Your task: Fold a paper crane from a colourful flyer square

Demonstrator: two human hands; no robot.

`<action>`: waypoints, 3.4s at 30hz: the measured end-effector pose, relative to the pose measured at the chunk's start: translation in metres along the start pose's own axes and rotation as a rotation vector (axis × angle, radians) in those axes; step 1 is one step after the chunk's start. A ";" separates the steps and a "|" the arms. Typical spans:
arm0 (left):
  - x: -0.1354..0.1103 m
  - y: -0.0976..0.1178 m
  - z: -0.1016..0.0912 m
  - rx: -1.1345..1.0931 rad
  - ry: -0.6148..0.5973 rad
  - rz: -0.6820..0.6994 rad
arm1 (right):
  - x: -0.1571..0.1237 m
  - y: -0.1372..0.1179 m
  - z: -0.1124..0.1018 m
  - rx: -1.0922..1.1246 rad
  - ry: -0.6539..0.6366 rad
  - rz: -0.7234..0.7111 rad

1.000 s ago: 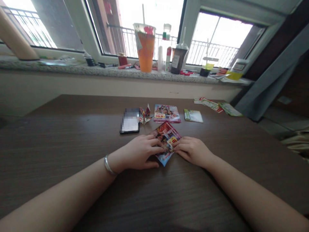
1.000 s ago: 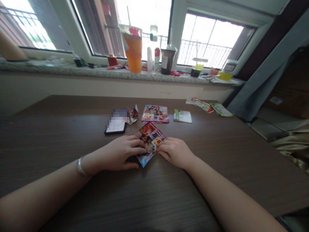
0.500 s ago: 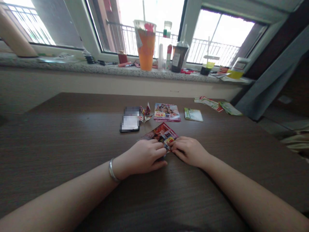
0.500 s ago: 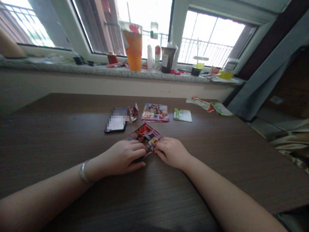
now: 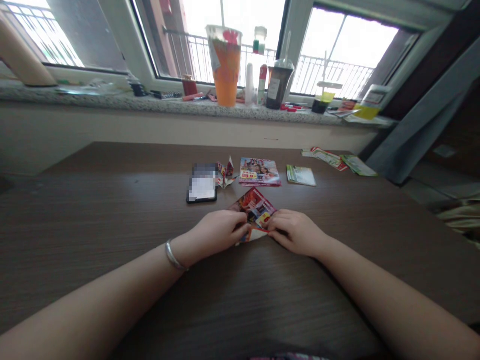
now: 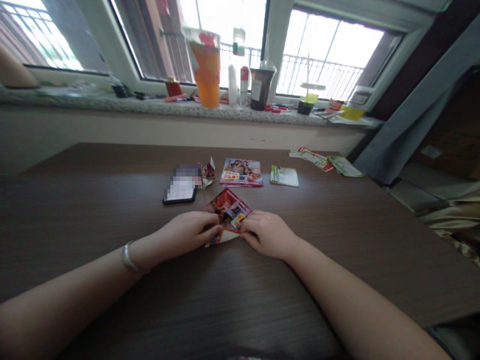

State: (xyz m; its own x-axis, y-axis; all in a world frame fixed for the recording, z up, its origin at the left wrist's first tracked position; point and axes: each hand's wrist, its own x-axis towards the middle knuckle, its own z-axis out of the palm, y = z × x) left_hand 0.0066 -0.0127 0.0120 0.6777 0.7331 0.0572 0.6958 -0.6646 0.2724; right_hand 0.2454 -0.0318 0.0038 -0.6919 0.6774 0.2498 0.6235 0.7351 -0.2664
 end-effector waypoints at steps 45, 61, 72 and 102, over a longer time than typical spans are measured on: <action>0.004 -0.013 0.011 0.040 0.214 0.100 | 0.002 0.013 0.017 -0.196 0.108 0.083; -0.004 0.006 0.011 0.301 0.096 0.117 | 0.001 0.013 0.016 -0.216 0.106 0.095; -0.004 0.007 0.017 0.383 0.134 0.115 | 0.000 0.009 0.015 -0.299 0.083 0.098; -0.005 0.010 0.016 0.403 0.121 0.061 | 0.005 0.014 0.017 -0.253 0.110 0.154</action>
State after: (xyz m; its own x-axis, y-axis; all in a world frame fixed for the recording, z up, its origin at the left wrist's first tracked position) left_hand 0.0137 -0.0254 -0.0012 0.7043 0.6865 0.1809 0.7090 -0.6930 -0.1305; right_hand 0.2443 -0.0185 -0.0144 -0.5473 0.7701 0.3278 0.7982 0.5980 -0.0723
